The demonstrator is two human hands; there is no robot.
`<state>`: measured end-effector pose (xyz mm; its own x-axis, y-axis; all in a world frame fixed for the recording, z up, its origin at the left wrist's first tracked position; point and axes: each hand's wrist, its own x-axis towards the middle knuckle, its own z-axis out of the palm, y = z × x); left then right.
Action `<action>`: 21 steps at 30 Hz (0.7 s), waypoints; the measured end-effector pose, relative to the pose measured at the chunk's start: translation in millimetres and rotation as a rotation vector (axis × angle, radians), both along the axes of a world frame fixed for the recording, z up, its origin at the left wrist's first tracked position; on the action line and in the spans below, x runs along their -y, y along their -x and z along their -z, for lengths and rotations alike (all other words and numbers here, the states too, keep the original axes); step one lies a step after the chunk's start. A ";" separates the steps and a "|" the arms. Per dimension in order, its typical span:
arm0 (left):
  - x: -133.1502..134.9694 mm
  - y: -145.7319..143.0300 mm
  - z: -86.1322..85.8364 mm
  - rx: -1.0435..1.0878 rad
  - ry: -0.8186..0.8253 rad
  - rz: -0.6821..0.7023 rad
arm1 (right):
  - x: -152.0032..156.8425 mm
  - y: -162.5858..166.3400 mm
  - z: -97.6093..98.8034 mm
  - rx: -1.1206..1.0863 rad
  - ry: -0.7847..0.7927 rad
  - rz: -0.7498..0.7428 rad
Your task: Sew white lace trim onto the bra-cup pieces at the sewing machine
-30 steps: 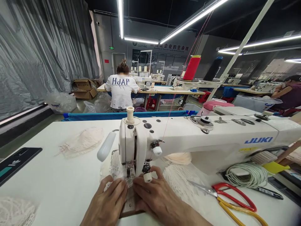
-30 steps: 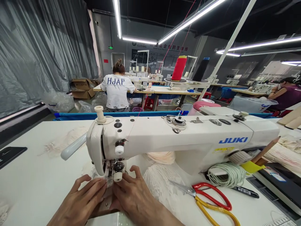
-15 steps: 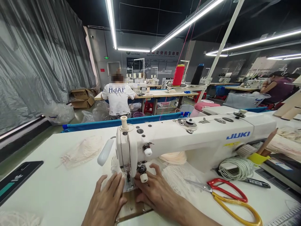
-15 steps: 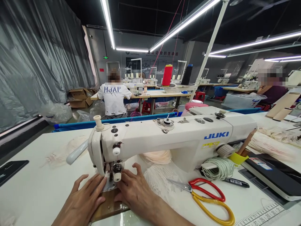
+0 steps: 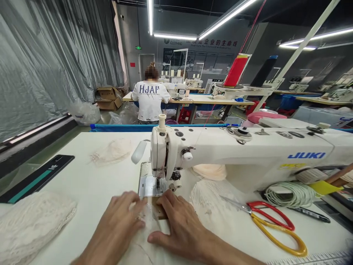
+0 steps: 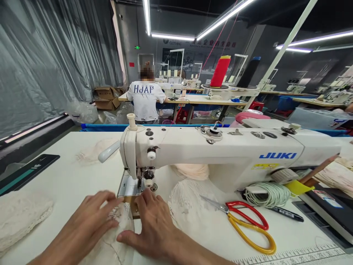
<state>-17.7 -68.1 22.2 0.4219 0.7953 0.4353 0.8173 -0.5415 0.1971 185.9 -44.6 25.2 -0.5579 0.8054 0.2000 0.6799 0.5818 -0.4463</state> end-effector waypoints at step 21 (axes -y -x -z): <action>27.6 7.3 -46.9 0.869 1.191 0.123 | 23.8 -9.4 -32.3 -0.725 1.011 -0.159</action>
<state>-25.0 -95.6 69.1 0.4666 0.8365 -0.2874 0.1754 0.2310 0.9570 195.3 -68.4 57.5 -0.6833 0.7110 -0.1663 0.0455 -0.1859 -0.9815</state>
